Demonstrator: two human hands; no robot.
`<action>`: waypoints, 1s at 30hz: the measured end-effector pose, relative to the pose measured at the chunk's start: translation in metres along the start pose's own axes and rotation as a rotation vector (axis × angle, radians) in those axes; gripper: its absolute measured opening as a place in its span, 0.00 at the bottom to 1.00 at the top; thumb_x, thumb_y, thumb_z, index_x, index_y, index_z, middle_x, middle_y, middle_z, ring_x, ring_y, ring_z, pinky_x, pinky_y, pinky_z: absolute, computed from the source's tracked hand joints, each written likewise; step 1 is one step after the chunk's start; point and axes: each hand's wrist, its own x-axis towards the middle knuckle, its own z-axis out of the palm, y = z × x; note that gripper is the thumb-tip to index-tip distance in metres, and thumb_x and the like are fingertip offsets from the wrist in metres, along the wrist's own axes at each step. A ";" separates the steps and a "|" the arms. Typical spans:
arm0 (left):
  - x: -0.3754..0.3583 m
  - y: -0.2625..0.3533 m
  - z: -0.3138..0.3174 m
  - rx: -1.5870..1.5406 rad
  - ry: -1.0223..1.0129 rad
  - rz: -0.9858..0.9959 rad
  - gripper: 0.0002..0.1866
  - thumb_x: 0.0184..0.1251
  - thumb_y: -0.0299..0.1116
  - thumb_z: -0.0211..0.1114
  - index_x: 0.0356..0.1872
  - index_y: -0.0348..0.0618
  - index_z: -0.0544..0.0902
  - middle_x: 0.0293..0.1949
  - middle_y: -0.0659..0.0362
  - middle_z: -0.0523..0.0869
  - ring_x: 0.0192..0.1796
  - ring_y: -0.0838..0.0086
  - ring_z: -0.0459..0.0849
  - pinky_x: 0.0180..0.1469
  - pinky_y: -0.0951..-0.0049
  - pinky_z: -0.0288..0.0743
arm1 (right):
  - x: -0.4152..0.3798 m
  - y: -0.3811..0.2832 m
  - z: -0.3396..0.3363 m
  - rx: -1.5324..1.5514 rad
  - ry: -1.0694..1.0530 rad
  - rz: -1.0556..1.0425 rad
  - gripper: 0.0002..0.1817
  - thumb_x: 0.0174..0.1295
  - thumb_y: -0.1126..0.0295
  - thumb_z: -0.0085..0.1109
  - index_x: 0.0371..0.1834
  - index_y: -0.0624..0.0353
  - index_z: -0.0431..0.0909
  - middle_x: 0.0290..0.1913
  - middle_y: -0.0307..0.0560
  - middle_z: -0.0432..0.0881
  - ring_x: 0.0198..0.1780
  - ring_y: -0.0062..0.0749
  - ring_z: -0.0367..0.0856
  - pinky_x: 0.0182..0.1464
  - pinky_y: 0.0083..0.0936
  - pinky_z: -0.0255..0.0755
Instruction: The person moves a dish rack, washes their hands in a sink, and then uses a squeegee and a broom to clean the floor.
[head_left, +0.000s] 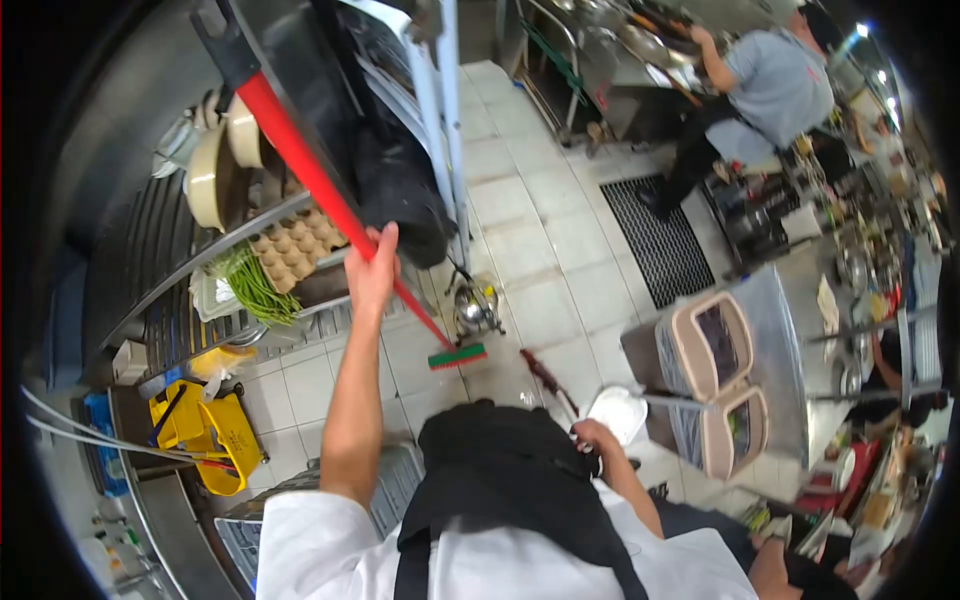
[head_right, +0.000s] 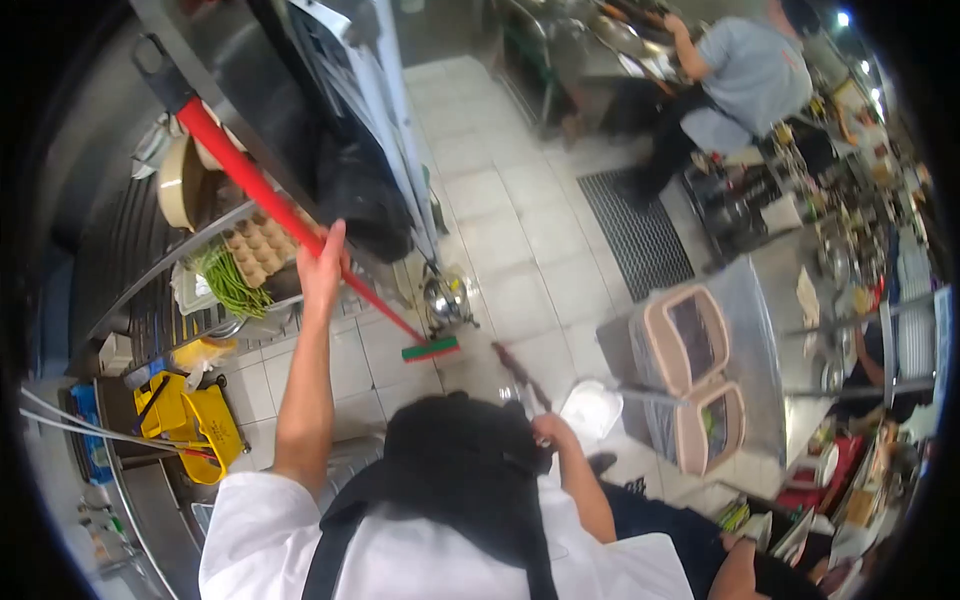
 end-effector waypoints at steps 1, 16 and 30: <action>0.007 -0.020 0.000 0.116 -0.059 0.001 0.20 0.66 0.45 0.66 0.20 0.42 0.75 0.16 0.61 0.78 0.20 0.78 0.75 0.24 0.73 0.67 | -0.010 0.009 0.002 0.208 -0.010 0.173 0.12 0.58 0.68 0.53 0.36 0.64 0.82 0.29 0.52 0.85 0.32 0.40 0.86 0.34 0.41 0.81; 0.032 -0.089 -0.009 0.849 -0.160 -0.003 0.22 0.53 0.48 0.67 0.29 0.33 0.84 0.29 0.41 0.85 0.42 0.48 0.85 0.45 0.57 0.76 | -0.133 0.095 0.088 1.167 0.258 0.574 0.08 0.65 0.70 0.49 0.42 0.60 0.72 0.21 0.41 0.71 0.17 0.23 0.66 0.19 0.22 0.61; 0.005 -0.124 -0.008 0.687 -0.439 -0.540 0.36 0.54 0.62 0.69 0.30 0.27 0.81 0.23 0.49 0.84 0.24 0.66 0.87 0.24 0.72 0.79 | -0.137 0.089 0.076 1.309 0.333 0.449 0.04 0.64 0.67 0.52 0.35 0.54 0.73 0.21 0.37 0.71 0.17 0.22 0.65 0.18 0.22 0.59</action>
